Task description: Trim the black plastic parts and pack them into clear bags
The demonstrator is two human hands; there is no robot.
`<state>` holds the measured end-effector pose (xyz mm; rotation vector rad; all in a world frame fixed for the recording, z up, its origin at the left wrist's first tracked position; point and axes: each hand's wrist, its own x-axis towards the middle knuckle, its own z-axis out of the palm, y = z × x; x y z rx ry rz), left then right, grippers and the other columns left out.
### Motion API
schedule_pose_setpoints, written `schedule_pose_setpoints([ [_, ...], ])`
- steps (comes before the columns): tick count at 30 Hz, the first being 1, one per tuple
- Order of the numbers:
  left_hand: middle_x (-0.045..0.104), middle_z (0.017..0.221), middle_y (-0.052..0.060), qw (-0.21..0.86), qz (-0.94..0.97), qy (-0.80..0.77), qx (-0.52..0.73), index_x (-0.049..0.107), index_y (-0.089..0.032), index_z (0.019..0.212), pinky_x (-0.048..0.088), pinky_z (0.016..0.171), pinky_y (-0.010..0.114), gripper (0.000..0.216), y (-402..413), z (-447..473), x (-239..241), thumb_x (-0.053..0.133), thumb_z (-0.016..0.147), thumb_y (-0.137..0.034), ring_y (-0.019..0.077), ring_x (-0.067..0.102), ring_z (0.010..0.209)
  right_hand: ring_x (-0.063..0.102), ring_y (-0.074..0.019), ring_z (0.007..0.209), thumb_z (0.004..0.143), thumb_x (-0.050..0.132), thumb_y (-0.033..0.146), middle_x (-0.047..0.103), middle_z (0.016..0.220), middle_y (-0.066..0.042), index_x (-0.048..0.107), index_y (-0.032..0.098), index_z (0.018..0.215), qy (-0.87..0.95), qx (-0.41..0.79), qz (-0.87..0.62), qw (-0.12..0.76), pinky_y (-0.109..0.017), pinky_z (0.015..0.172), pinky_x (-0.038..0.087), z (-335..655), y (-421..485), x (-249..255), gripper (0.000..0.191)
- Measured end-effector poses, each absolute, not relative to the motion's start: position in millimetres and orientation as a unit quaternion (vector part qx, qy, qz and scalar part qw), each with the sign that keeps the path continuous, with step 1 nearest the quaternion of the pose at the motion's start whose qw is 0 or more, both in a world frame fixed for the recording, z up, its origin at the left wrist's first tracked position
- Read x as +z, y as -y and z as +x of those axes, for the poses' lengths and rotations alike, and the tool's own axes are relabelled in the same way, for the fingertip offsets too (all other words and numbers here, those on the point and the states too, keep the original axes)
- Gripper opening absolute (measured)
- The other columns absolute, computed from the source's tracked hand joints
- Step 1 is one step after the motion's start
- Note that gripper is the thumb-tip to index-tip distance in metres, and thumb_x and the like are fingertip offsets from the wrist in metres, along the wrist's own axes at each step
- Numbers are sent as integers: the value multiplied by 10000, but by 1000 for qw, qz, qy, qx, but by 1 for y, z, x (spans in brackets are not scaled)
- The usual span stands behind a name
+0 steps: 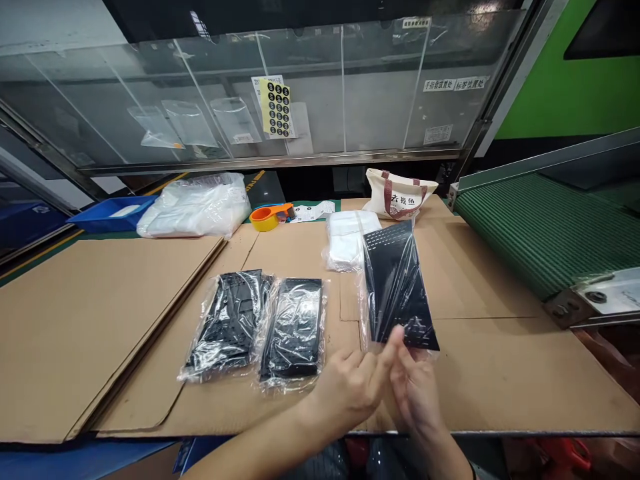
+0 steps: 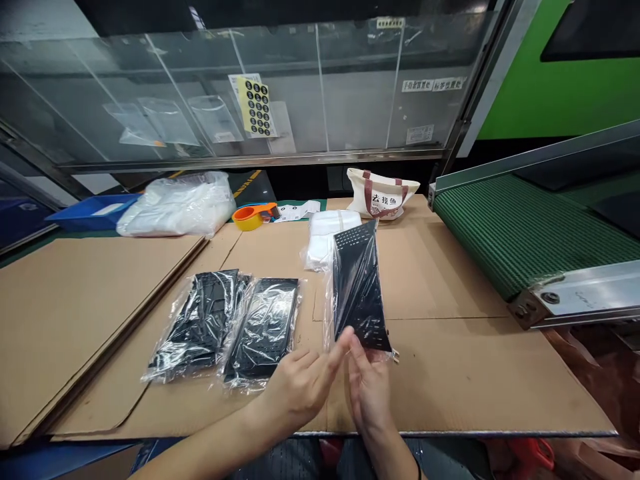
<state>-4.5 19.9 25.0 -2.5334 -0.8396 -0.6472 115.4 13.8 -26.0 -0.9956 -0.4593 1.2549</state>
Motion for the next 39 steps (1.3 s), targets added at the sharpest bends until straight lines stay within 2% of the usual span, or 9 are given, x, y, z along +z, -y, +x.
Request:
schedule_pose_setpoints([
  [4,568,490,-11,147,-872,434,-172,495,18,1255,362,373,249,475,-19,-16,8,367,798,-7,143,509,367,607,-284,1151,739,752,361,714,1131,-60,744,243,1006,334,438,-489,677,-476,1069,402,121,-13,-23,292],
  [8,660,560,50,-3,-878,472,-85,662,-144,857,430,419,272,160,-18,-14,-1,518,787,-147,211,617,460,474,-256,1311,850,587,156,544,1375,16,624,350,1243,616,199,-404,646,-473,1143,298,132,-18,-25,440],
  [10,692,656,57,-69,-879,459,-108,640,-185,754,505,539,291,118,-17,-13,1,533,803,-182,217,664,608,437,-233,1337,891,477,90,513,1397,28,534,366,1327,692,99,-374,609,-475,1155,273,136,-24,-24,520],
  [13,687,745,65,-252,-813,456,-261,619,-192,796,538,680,323,188,-17,-21,9,444,863,-209,208,660,763,458,-218,1320,931,422,87,581,1332,15,492,365,1361,752,0,-347,561,-468,1151,282,142,-31,-18,517],
  [16,660,673,68,-474,-670,410,-398,587,-173,750,531,618,310,245,-16,-39,13,399,877,-265,181,622,645,497,-206,1287,965,399,118,647,1248,9,475,362,1376,773,-61,-341,531,-451,1144,299,145,-34,-12,484],
  [19,679,690,100,-596,-584,346,-429,613,-139,808,519,598,318,294,-13,-54,11,469,834,-394,188,612,619,492,-195,1290,973,369,103,663,1222,3,429,340,1412,786,-80,-339,511,-456,1157,268,145,-35,-8,502],
  [23,690,705,97,-604,-561,421,-378,641,-131,746,502,641,305,418,-6,-54,12,584,788,-543,186,610,645,480,-178,1301,986,350,88,689,1181,-23,437,267,1417,789,-114,-329,506,-443,1158,281,143,-37,-4,475],
  [32,654,621,33,-584,-601,440,-322,665,-156,599,454,686,248,391,-4,-39,22,556,859,-427,150,592,653,520,-201,1268,1005,333,111,719,1122,-75,436,212,1426,787,-133,-336,501,-433,1061,430,145,-39,2,445],
  [39,726,834,45,-612,-587,441,-294,728,-170,820,493,824,305,210,-1,-39,21,628,816,-355,191,637,828,562,-215,1217,1001,358,135,701,1162,-76,511,240,1377,759,-89,-352,541,-456,1065,425,148,-40,-7,419],
])
